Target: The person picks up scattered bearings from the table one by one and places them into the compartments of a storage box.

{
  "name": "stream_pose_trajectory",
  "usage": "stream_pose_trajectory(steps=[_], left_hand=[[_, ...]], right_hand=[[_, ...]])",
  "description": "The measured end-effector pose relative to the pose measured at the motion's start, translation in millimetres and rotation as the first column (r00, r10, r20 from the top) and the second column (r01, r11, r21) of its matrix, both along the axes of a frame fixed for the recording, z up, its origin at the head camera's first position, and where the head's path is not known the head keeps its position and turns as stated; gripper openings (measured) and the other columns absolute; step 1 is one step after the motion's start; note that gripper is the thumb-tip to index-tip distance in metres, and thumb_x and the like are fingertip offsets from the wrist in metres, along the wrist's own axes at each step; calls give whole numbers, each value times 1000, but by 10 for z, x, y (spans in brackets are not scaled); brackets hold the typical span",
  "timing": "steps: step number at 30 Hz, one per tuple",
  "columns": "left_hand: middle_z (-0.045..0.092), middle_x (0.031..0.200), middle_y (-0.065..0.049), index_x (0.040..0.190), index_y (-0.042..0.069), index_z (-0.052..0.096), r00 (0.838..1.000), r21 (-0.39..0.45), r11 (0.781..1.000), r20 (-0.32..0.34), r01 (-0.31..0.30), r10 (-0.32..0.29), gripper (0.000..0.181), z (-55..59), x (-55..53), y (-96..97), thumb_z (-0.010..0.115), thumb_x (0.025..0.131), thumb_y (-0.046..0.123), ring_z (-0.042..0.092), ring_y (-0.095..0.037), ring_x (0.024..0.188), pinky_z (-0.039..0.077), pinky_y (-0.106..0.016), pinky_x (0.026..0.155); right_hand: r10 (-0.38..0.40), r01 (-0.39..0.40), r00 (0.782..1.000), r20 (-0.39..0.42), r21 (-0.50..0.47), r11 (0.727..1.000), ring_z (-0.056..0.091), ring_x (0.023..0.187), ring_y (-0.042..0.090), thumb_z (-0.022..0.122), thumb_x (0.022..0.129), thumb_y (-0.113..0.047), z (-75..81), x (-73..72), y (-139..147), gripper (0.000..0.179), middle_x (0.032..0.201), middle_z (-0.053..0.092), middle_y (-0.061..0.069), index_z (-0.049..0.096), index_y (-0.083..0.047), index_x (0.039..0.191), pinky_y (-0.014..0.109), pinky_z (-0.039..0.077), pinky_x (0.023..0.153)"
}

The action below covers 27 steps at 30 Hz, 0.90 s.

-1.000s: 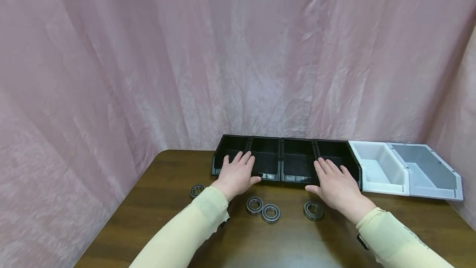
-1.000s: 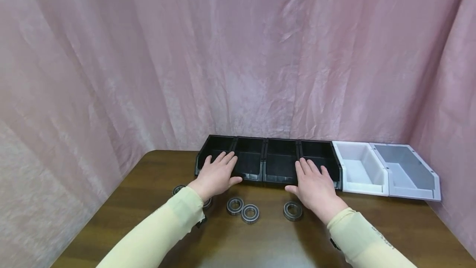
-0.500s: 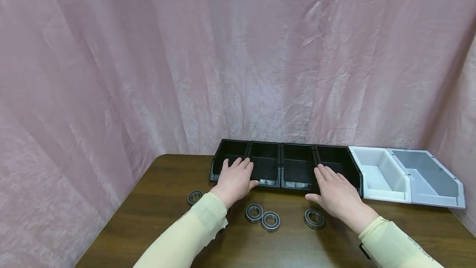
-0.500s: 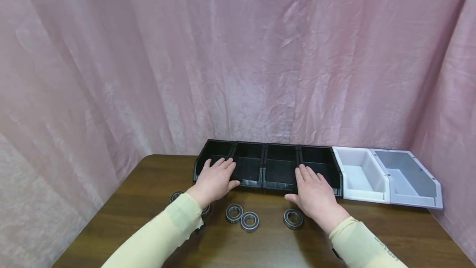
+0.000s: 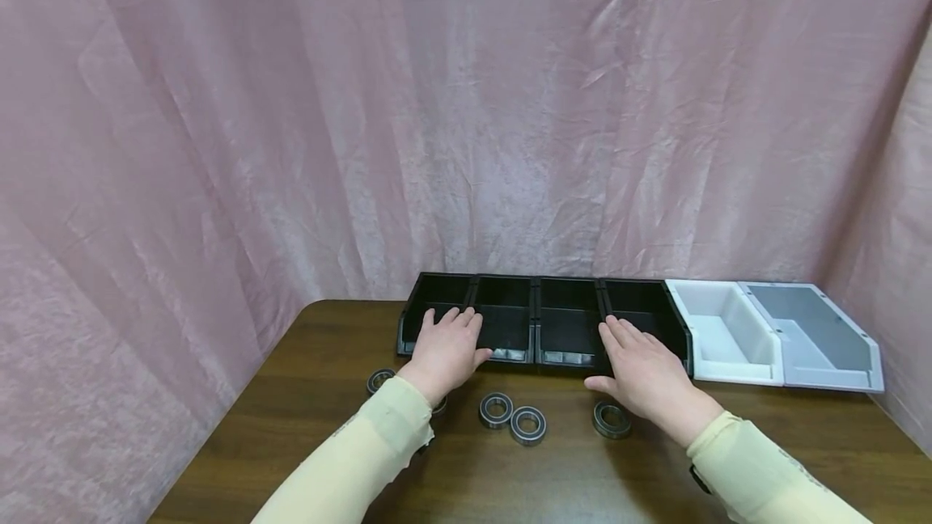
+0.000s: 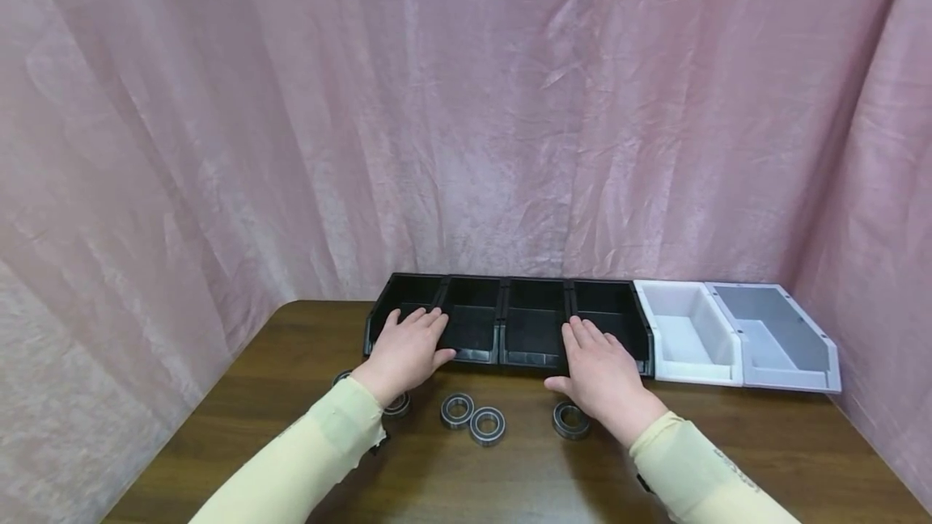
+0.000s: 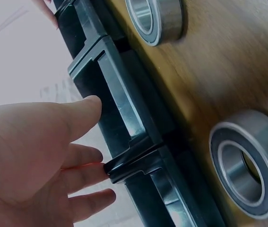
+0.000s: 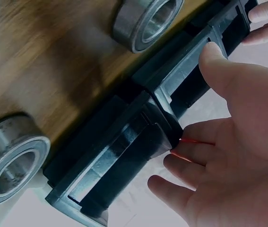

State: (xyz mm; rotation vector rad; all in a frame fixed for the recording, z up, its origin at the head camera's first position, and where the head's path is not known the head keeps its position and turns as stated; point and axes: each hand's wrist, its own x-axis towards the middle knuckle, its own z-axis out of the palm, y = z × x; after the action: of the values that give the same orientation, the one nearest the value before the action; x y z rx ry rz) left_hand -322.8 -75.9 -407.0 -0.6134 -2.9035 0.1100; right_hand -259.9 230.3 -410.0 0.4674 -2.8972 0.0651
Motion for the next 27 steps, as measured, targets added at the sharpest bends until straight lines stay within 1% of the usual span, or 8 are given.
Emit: stream_pose_trajectory(steps=[9, 18, 22, 27], left_hand=[[62, 158, -12, 156, 7, 61, 1000, 2, 1000, -29, -2, 2, 65, 43, 46, -113, 72, 107, 50, 57, -34, 147, 37, -66, 124], [65, 154, -14, 153, 6, 63, 998, 11, 1000, -61, -3, 4, 64, 37, 43, -222, 74, 106, 48, 60, -34, 144, 39, -67, 122], [65, 154, -14, 153, 6, 64, 998, 12, 1000, -65, -11, 12, 63, 37, 51, -284, 74, 106, 47, 60, -35, 144, 39, -67, 122], [64, 155, -14, 153, 6, 63, 998, 10, 999, -52, -31, 31, 63, 49, 58, -354, 73, 107, 47, 59, -35, 145, 38, -67, 123]], right_hand=[[31, -31, 1000, -3, 15, 999, 49, 151, 49, 84, 95, -50, 5, -32, -118, 90, 160, 52, 33, 55, 12, 152, 62, 44, 120], [58, -58, 998, -6, 24, 998, 49, 151, 48, 85, 95, -50, 27, -53, -204, 89, 160, 52, 32, 56, 12, 152, 60, 44, 121], [67, -67, 998, 2, 24, 997, 48, 152, 47, 85, 95, -50, 33, -65, -257, 89, 161, 52, 32, 56, 11, 153, 59, 43, 121], [74, -75, 997, 24, 28, 997, 47, 152, 47, 85, 95, -50, 58, -91, -322, 88, 162, 51, 31, 56, 9, 154, 60, 43, 122]])
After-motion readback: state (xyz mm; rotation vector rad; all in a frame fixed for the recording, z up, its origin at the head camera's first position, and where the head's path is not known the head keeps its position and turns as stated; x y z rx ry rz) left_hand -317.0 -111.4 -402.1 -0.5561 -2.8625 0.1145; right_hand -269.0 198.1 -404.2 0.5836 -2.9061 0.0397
